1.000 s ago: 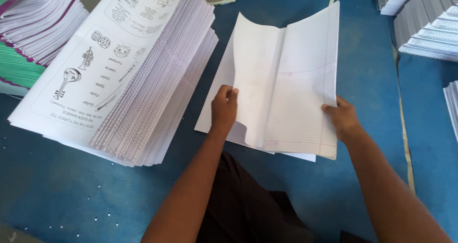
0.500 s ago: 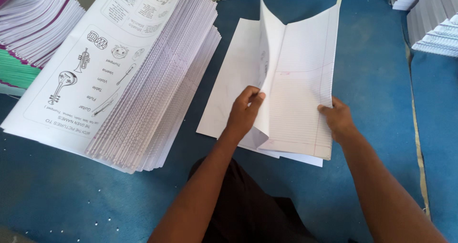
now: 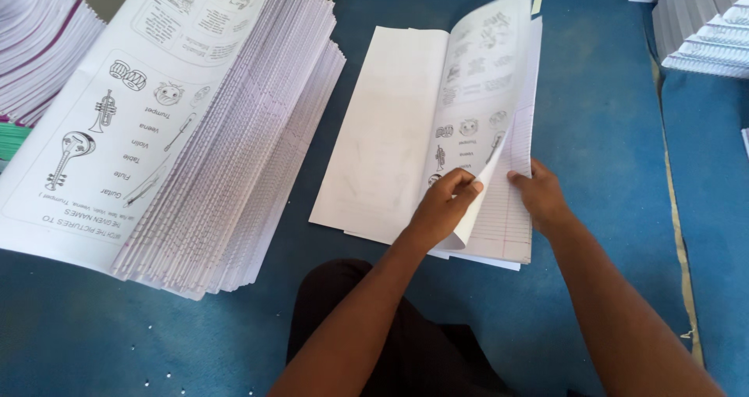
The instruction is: The person sits on the floor and repeatedly picks up printed sheets from a stack, opens them to check the pages, and places them back into a separate stack. The person handles the papers by hand without using tools.
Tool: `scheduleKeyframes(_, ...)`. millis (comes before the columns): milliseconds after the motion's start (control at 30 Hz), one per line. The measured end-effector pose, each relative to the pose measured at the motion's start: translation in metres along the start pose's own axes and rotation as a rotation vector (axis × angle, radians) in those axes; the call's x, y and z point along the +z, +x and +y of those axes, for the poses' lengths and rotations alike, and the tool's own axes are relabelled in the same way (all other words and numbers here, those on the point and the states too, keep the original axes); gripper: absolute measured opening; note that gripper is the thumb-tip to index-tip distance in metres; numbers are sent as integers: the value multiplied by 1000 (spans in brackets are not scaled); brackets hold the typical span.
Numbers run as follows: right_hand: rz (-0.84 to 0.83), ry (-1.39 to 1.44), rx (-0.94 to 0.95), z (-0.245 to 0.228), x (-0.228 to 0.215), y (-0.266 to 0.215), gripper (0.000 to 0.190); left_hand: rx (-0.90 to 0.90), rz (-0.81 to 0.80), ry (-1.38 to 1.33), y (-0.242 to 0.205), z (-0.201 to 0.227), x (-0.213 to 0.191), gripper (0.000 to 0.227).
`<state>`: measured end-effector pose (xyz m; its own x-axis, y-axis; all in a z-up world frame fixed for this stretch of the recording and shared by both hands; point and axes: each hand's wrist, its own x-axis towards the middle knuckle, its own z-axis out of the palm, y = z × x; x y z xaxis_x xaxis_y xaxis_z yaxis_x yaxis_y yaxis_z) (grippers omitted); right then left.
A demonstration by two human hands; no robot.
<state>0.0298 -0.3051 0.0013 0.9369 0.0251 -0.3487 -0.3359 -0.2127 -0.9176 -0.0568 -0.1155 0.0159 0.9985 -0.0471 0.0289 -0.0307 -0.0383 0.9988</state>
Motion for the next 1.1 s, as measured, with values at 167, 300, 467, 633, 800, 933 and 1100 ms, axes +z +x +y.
scheduleKeyframes(167,-39,104,48,2,3,2,42,-60,-31,72,7,-15,15,31)
scheduleKeyframes(300,-50,201,148,-7,5,1,61,-82,-32,59,11,-27,18,31)
scheduleKeyframes(467,-113,131,157,-21,7,-13,77,-112,-86,12,13,-33,19,41)
scheduleKeyframes(633,-55,89,198,-19,9,-15,60,-282,-68,-228,20,-41,11,71)
scheduleKeyframes(800,-27,71,138,-7,6,-9,43,-277,215,-64,30,-59,-4,54)
scheduleKeyframes(933,12,59,189,-6,5,-4,42,-300,647,500,34,-80,-29,29)
scheduleKeyframes(1100,-39,115,190,-12,-5,-4,43,-430,557,387,38,-84,-35,28)
